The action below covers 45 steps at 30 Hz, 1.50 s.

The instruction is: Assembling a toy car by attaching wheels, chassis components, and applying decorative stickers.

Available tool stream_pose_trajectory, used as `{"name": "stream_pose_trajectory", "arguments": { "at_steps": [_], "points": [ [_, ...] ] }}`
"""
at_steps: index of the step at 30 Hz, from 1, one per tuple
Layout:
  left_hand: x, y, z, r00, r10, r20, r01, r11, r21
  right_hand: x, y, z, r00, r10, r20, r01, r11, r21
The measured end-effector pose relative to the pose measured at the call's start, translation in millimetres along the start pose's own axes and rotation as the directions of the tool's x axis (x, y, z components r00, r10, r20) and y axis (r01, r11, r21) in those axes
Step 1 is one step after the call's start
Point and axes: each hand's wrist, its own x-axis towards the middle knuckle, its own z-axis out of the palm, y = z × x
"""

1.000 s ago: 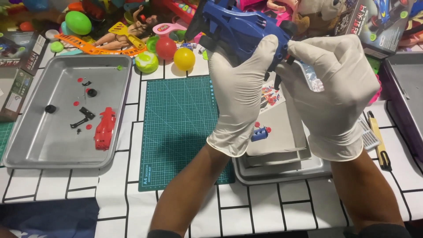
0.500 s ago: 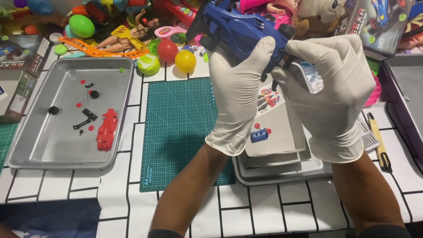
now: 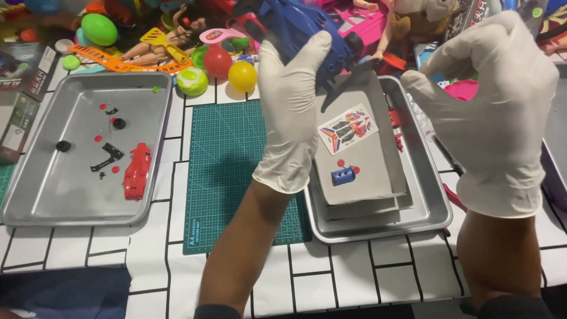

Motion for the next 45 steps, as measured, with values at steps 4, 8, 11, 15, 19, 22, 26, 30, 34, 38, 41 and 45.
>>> {"name": "stream_pose_trajectory", "arguments": {
  "at_steps": [4, 8, 11, 15, 19, 22, 26, 30, 34, 38, 41, 45],
  "points": [
    [-1, 8, -3, 0.993, 0.081, 0.085, -0.081, 0.997, -0.004, 8, -9, 3, 0.955, 0.036, 0.294, -0.035, 0.999, -0.012],
    [-2, 10, -3, 0.990, 0.092, 0.106, -0.099, 0.994, 0.054, -1, -28, 41, 0.504, 0.259, 0.824, -0.197, 0.963, -0.183],
    [-2, 4, -4, 0.986, 0.103, 0.132, -0.109, 0.993, 0.040, -34, -17, 80, 0.421, 0.175, 0.890, -0.086, 0.984, -0.153],
    [-4, 5, -2, 0.983, 0.118, 0.138, -0.122, 0.992, 0.026, -45, -21, 95, 0.350, 0.180, 0.919, -0.131, 0.981, -0.142],
    [-3, 8, -1, 0.986, 0.125, 0.114, -0.128, 0.991, 0.022, -56, -12, 106, 0.322, 0.222, 0.920, -0.110, 0.974, -0.197],
    [-3, 11, -2, 0.986, 0.117, 0.117, -0.116, 0.993, -0.015, -66, -5, 113, 0.442, 0.092, 0.892, 0.016, 0.994, -0.111],
    [-4, 17, -2, 0.993, 0.098, 0.072, -0.100, 0.994, 0.031, -31, -22, 82, 0.395, 0.163, 0.904, -0.189, 0.978, -0.093],
    [-5, 25, -3, 0.994, 0.095, 0.061, -0.097, 0.994, 0.046, -34, 4, 70, 0.730, 0.018, 0.683, -0.204, 0.960, 0.193],
    [-1, 31, -6, 0.991, 0.127, 0.040, -0.130, 0.988, 0.080, -3, -15, 40, 0.763, 0.250, 0.596, -0.411, 0.899, 0.149],
    [-6, 40, -5, 0.989, 0.150, 0.011, -0.150, 0.989, -0.010, 20, -33, 22, 0.883, 0.211, 0.420, -0.409, 0.785, 0.465],
    [-6, 38, -5, 0.984, 0.176, 0.006, -0.175, 0.983, -0.054, 35, -47, 15, 0.900, 0.231, 0.371, -0.427, 0.648, 0.631],
    [5, 17, -10, 0.947, 0.316, 0.057, -0.315, 0.949, -0.024, 34, -31, 21, 0.931, 0.253, 0.261, -0.358, 0.505, 0.785]
  ]
}}
